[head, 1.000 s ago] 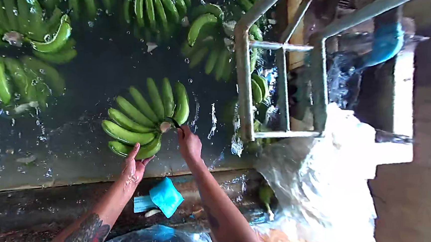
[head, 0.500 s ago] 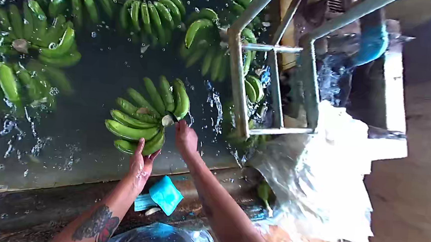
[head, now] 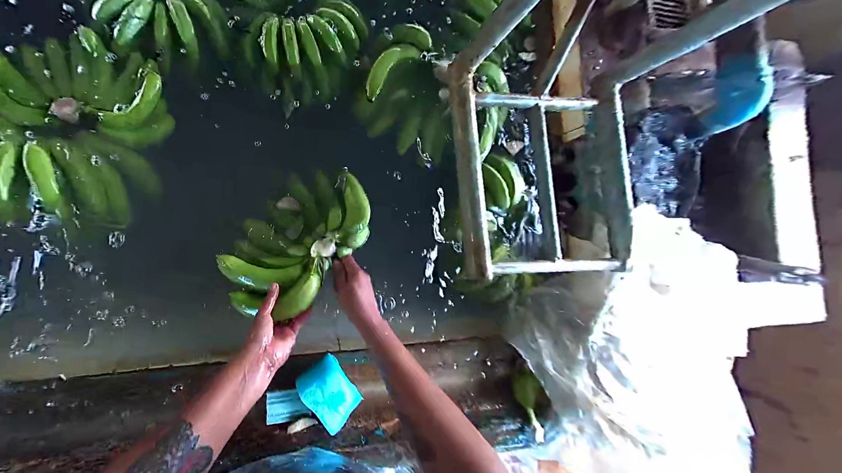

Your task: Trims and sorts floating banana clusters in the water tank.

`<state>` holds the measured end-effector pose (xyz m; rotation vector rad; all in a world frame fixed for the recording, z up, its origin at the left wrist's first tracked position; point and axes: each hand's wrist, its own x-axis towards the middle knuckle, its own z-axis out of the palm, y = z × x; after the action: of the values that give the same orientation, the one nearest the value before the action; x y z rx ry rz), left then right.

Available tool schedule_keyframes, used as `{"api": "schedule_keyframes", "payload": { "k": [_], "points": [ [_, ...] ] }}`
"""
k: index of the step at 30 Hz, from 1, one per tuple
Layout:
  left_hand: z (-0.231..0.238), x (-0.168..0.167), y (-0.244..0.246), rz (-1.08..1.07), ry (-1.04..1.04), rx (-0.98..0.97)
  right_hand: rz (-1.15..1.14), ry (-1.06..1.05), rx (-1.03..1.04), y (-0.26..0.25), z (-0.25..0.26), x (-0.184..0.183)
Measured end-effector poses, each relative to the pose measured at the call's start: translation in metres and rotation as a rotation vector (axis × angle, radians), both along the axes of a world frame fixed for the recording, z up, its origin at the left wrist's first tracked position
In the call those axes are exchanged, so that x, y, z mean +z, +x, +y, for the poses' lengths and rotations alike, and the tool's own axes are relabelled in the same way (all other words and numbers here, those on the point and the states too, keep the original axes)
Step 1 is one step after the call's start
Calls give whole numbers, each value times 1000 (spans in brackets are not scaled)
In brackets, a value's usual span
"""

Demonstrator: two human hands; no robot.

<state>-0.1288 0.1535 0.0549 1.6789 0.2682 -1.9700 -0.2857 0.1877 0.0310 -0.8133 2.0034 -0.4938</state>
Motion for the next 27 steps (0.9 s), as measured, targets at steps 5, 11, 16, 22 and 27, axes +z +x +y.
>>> {"api": "schedule_keyframes", "payload": {
  "k": [5, 11, 16, 22, 27],
  "points": [
    [13, -7, -4, 8, -10, -7, 22, 97, -26, -3, 9, -9],
    [-17, -65, 63, 60, -201, -408, -549, 112, 91, 1, 110, 22],
    [-70, -85, 101, -125, -271, -512, -139, 244, 380, 54, 160, 17],
    [-61, -90, 81, -226, -302, -432, -216, -94, 267, 18, 37, 17],
    [-67, -92, 65, -269, -335, -332, -59, -59, 239, 43, -77, -37]
  ]
}}
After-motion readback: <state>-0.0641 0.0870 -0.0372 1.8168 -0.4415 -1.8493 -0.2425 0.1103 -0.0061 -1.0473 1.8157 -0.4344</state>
